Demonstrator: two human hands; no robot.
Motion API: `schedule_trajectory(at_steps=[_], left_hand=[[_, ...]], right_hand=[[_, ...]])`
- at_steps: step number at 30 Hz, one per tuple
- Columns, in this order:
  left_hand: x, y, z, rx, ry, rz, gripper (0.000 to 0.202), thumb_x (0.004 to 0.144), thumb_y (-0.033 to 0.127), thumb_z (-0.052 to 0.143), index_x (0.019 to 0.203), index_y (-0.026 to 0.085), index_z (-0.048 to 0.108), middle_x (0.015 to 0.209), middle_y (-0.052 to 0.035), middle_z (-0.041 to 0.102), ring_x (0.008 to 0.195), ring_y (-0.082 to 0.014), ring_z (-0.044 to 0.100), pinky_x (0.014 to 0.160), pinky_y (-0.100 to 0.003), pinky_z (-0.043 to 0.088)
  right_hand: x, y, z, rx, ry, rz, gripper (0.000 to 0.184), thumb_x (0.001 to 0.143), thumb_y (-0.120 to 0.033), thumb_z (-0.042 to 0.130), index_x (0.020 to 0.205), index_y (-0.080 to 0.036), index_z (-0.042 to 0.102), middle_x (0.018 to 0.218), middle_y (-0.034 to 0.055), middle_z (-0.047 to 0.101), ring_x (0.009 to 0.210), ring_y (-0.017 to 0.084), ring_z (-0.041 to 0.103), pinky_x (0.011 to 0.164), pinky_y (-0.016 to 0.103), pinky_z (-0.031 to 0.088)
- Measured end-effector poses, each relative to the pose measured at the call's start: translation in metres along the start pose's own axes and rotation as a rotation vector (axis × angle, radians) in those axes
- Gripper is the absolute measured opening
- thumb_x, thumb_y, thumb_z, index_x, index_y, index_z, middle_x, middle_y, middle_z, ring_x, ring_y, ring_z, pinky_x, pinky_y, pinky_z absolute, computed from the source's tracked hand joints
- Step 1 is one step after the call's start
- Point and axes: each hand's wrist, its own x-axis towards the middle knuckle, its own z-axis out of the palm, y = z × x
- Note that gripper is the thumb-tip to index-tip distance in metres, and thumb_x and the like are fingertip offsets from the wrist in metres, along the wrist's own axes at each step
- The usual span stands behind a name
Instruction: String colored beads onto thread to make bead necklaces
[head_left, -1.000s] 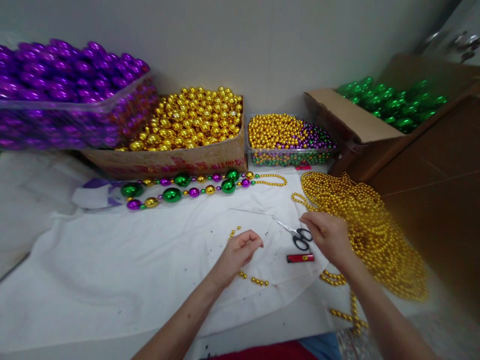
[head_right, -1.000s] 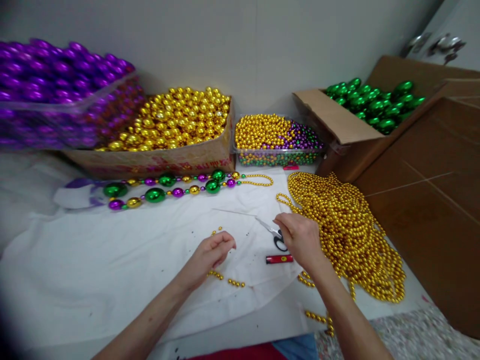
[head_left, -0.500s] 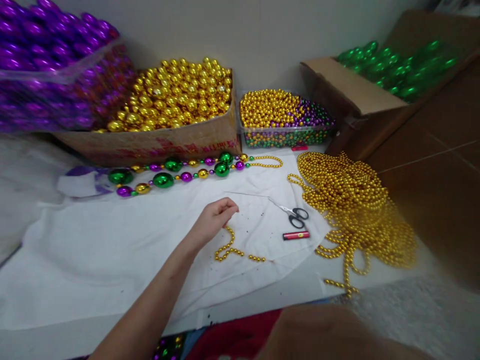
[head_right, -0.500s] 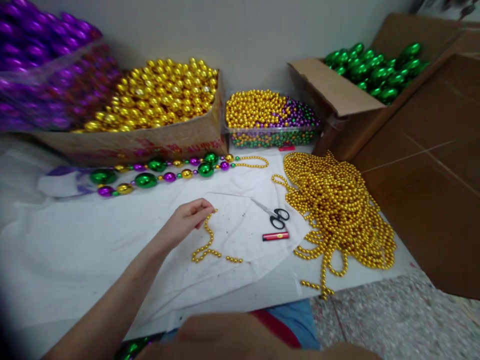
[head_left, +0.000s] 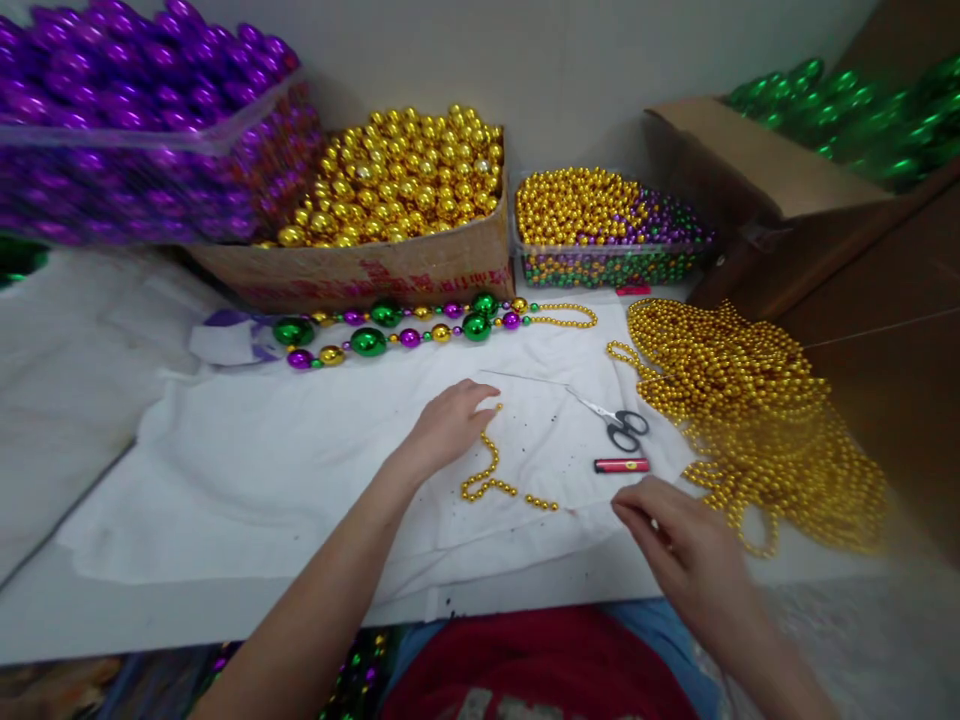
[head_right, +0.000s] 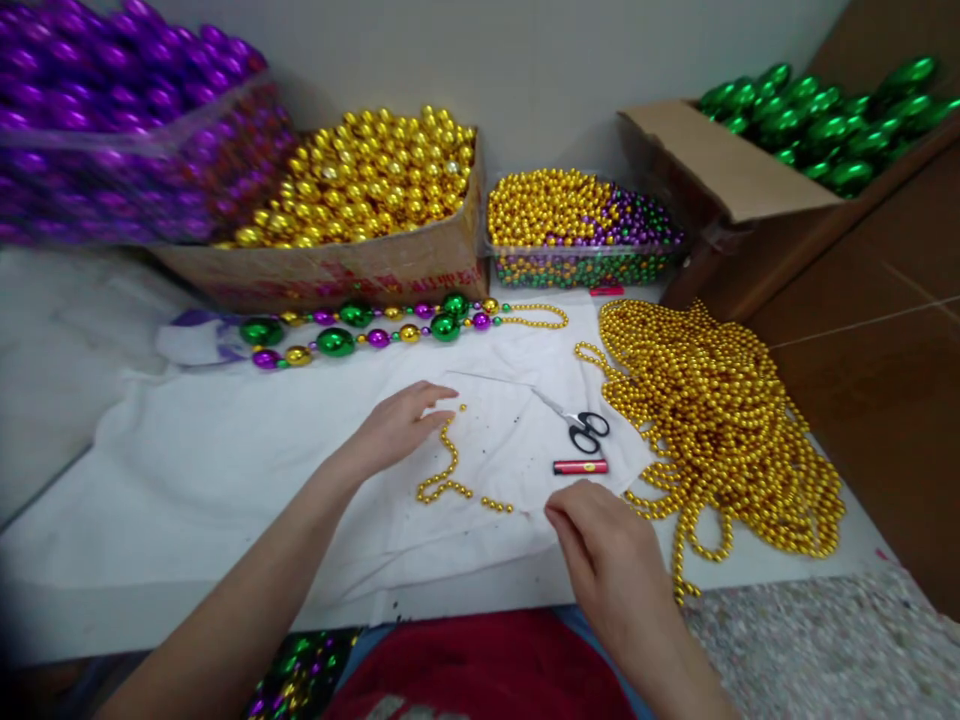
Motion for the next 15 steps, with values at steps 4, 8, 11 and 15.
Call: schedule_trajectory(at_steps=[4,8,11,15], left_hand=[[-0.011,0.03,0.013,0.203,0.054,0.088,0.034,0.085,0.018,0.047,0.118,0.013,0.055,0.133,-0.0163,0.047,0.123,-0.0313,0.039,0.1,-0.047,0.032],[-0.03,0.064,0.047,-0.141,-0.203,0.346,0.029,0.088,0.016,0.041,0.106,0.019,0.063,0.107,-0.01,0.064,0.102,-0.0232,0.055,0.092,-0.037,0.039],[-0.039,0.071,0.073,-0.245,-0.298,0.363,0.029,0.086,0.013,0.042,0.102,0.018,0.065,0.1,-0.0104,0.067,0.096,-0.023,0.058,0.085,-0.034,0.041],[-0.038,0.07,0.083,-0.407,-0.394,0.324,0.023,0.084,0.019,0.047,0.097,0.02,0.067,0.086,-0.0058,0.069,0.083,-0.0198,0.06,0.074,-0.028,0.042]], right_hand=[[0.003,0.055,0.05,-0.413,-0.123,0.033,0.014,0.086,-0.013,0.048,0.08,-0.021,0.058,0.084,0.007,0.059,0.084,0.025,0.053,0.072,0.037,0.043],[-0.001,0.067,0.073,-0.54,-0.102,0.011,0.014,0.083,-0.008,0.048,0.081,-0.019,0.057,0.086,0.0073,0.058,0.088,0.024,0.051,0.074,0.035,0.041],[0.002,0.069,0.071,-0.491,-0.078,0.014,0.015,0.084,-0.01,0.047,0.077,-0.02,0.056,0.083,0.0059,0.058,0.085,0.023,0.053,0.073,0.033,0.041],[0.008,0.066,0.057,-0.136,-0.068,0.115,0.012,0.086,-0.019,0.047,0.075,-0.021,0.051,0.071,0.0009,0.058,0.068,0.018,0.056,0.061,0.027,0.041]])
